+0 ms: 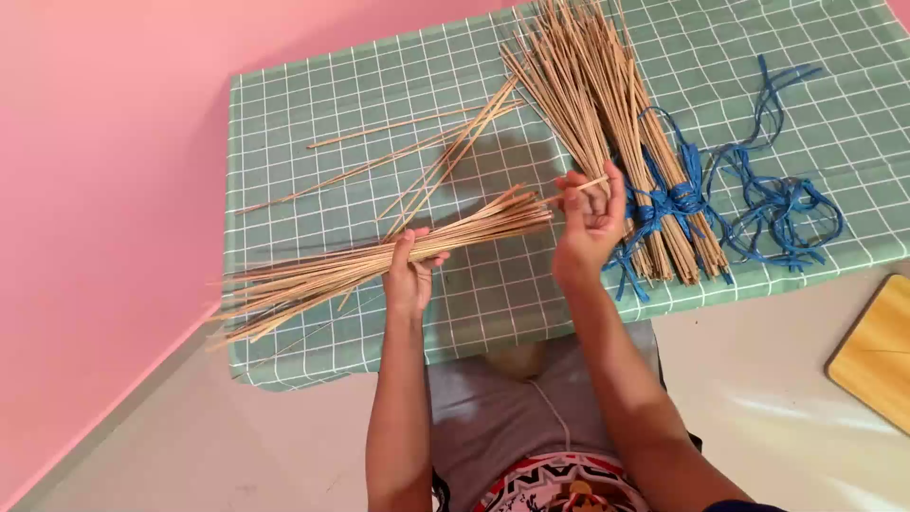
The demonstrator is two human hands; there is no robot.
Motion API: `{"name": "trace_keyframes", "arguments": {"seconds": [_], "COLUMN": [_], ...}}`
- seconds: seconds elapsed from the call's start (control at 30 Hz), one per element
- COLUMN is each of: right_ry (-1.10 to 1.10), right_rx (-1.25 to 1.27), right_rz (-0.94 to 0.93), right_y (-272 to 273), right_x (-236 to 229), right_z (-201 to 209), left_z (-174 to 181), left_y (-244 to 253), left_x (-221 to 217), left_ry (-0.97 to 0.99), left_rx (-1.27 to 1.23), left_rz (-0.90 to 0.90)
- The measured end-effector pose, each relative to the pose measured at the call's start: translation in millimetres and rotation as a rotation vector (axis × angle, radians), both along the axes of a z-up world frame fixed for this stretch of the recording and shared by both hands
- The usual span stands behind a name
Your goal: Gathering thin wooden sticks into bundles and securing them with blue plastic string.
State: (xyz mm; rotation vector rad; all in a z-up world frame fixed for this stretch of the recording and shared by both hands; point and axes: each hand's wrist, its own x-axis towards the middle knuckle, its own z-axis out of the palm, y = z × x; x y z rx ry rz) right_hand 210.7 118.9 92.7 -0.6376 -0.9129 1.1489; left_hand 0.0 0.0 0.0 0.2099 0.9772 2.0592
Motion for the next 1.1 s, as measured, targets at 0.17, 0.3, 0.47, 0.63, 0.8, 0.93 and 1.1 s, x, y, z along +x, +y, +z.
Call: {"name": "trace_keyframes", "arguments": {"seconds": [0.17, 0.3, 0.47, 0.63, 0.8, 0.93, 1.1], "right_ry": [-0.009, -0.006, -0.003, -0.071, -0.149, -0.267, -0.055], "right_rx": [0.037, 0.033, -0.007, -0.059, 0.024, 0.042, -0.027], "right_rz": [0.043, 0.077, 0.044, 0.035, 0.064, 0.033, 0.122], "right_y": [-4.7, -10.4, -9.4, -14.7, -17.1, -20.3, -9.8], "right_x": [-4.8, -10.1, -14.7, -21.3, -19.3, -18.5, -22.8], "right_z": [-7.5, -12.7, -23.9, -22.8, -18.2, -20.1, -50.4], "left_z": [3.5, -1.4, -2.6, 8.1, 1.8, 0.7, -7.4], "left_y": [-0.9, 0.9, 2.3, 0.4, 1.3, 0.2, 2.1], "left_x": [-1.5, -1.1, -1.4, -0.5, 0.8, 1.0, -5.1], "left_ry": [0.011, 0.004, 0.002, 0.014, 0.01, 0.014, -0.004], "left_rx": [-0.008, -0.001, -0.01, -0.026, -0.009, -0.003, 0.004], "left_rz": [-0.014, 0.006, 0.001, -0.014, -0.006, 0.009, -0.043]}}
